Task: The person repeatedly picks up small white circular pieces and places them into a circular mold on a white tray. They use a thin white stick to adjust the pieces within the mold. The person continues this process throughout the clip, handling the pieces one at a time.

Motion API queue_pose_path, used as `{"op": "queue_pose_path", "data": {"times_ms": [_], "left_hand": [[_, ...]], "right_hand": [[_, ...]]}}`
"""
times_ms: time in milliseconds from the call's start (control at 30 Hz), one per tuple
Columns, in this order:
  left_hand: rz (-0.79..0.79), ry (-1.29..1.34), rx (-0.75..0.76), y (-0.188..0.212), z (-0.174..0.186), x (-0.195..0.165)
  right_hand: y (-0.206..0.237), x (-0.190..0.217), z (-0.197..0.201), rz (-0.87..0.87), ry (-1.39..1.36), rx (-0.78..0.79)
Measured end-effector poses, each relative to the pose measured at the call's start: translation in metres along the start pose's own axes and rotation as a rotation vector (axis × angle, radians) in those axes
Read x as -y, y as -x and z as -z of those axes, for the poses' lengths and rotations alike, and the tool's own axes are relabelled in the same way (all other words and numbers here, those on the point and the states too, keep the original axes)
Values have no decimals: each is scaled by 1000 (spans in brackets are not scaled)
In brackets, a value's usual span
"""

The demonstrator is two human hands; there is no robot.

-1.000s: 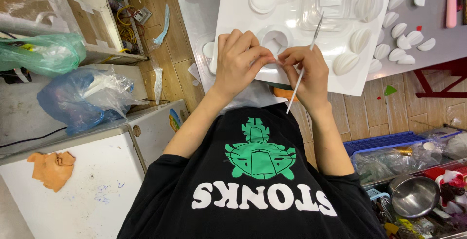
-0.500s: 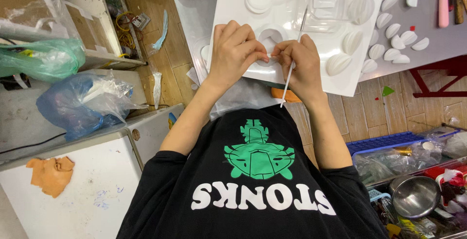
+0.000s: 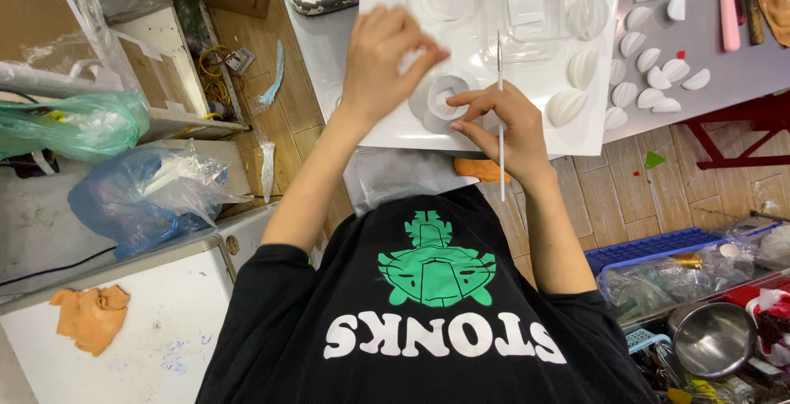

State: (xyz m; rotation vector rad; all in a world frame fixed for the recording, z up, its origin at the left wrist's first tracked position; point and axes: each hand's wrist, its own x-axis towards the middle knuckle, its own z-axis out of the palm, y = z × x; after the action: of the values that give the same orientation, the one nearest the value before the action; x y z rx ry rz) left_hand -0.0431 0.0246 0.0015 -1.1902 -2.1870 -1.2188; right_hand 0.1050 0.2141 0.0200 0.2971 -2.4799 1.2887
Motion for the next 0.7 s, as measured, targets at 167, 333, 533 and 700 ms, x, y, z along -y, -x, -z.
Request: {"op": "queue_pose_path", "data": {"times_ms": [167, 333, 533, 700], "left_hand": [[-32, -179, -62, -43, -38, 15], [34, -323, -80, -50, -61, 15], [42, -328, -138, -45, -63, 16], [29, -229, -246, -47, -30, -1]], "right_hand": [[11, -11, -7, -79, -160, -87], [22, -29, -8, -198, -397, -175], [27, -51, -7, -60, -661, -329], [22, -58, 2, -143, -605, -431]]}}
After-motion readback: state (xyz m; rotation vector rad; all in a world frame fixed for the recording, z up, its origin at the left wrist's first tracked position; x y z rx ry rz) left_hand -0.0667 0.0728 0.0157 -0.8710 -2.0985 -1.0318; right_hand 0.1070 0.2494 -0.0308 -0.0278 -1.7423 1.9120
